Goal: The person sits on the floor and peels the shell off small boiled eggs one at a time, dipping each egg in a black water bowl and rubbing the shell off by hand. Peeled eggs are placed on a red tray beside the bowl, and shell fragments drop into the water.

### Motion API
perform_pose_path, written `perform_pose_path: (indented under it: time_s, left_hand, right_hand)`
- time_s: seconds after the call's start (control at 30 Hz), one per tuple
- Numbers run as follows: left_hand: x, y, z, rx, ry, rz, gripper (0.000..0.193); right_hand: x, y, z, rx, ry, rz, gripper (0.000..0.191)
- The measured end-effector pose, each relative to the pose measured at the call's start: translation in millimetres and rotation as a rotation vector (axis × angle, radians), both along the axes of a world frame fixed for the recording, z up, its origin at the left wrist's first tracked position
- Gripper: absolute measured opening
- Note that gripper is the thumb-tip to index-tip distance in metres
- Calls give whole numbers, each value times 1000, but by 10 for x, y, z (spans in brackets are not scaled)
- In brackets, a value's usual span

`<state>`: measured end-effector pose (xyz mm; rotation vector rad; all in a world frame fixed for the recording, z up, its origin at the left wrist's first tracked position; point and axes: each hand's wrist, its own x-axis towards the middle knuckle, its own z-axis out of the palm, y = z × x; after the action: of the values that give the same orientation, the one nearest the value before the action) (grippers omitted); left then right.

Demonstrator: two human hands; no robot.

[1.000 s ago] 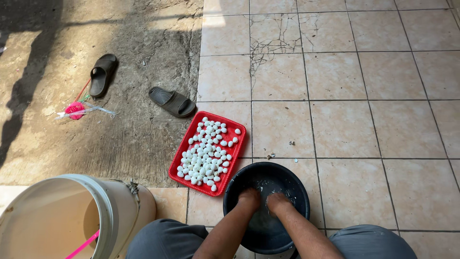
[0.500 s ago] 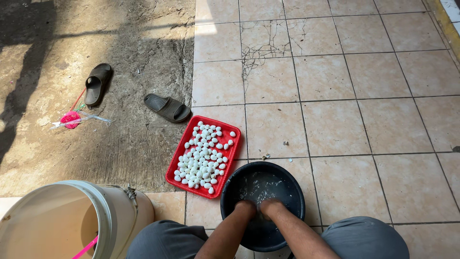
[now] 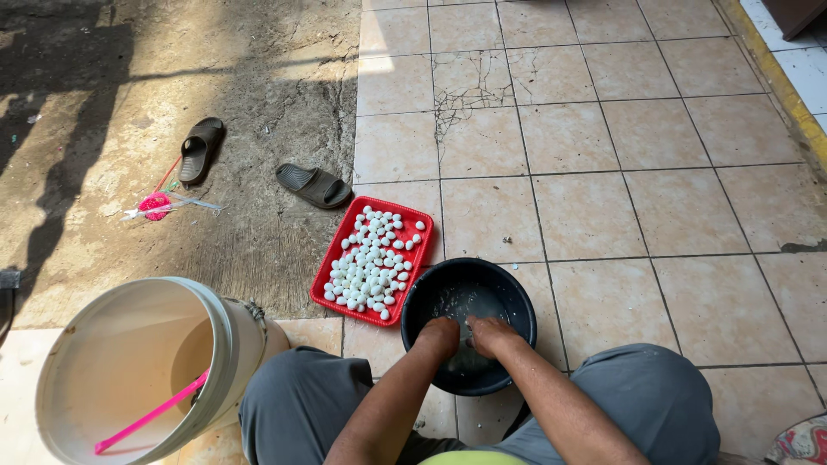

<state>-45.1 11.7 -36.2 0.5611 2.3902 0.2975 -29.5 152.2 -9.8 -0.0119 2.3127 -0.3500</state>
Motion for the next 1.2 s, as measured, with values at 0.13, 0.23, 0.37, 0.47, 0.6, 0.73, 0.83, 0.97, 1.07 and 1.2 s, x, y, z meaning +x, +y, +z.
perform_pose_path:
  time_s: [0.13, 0.23, 0.37, 0.47, 0.6, 0.73, 0.83, 0.97, 1.07, 1.2]
  left_hand:
    - [142, -65, 266, 48, 0, 180, 24]
    - [241, -86, 338, 169, 40, 219, 25]
    - [326, -136, 264, 287, -43, 208, 26]
    - [409, -171, 228, 450, 85, 245, 31]
    - [525, -185, 261, 464, 142, 394, 22]
    - [702, -260, 479, 487, 146, 398, 23]
    - [821, -354, 583, 700, 226, 413, 24]
    - [849, -365, 523, 952, -129, 682, 20]
    - [759, -292, 416, 1164, -510, 938, 20]
    - [685, -224, 354, 1300, -506, 953, 24]
  right_hand:
    - [155, -42, 48, -22, 83, 44, 38]
    - [264, -86, 68, -90, 181, 42, 48]
    - [398, -179, 123, -134, 76, -19, 40]
    - [475, -247, 138, -155, 136, -7, 37]
    - [451, -283, 105, -158, 83, -16, 45]
    - [426, -279, 75, -244, 164, 110, 31]
    - [419, -317, 100, -336, 149, 123, 36]
    - [404, -366, 106, -569, 144, -36, 35]
    - [371, -387, 11, -548, 352, -299, 28]
    - [418, -498, -206, -459, 443, -59, 29]
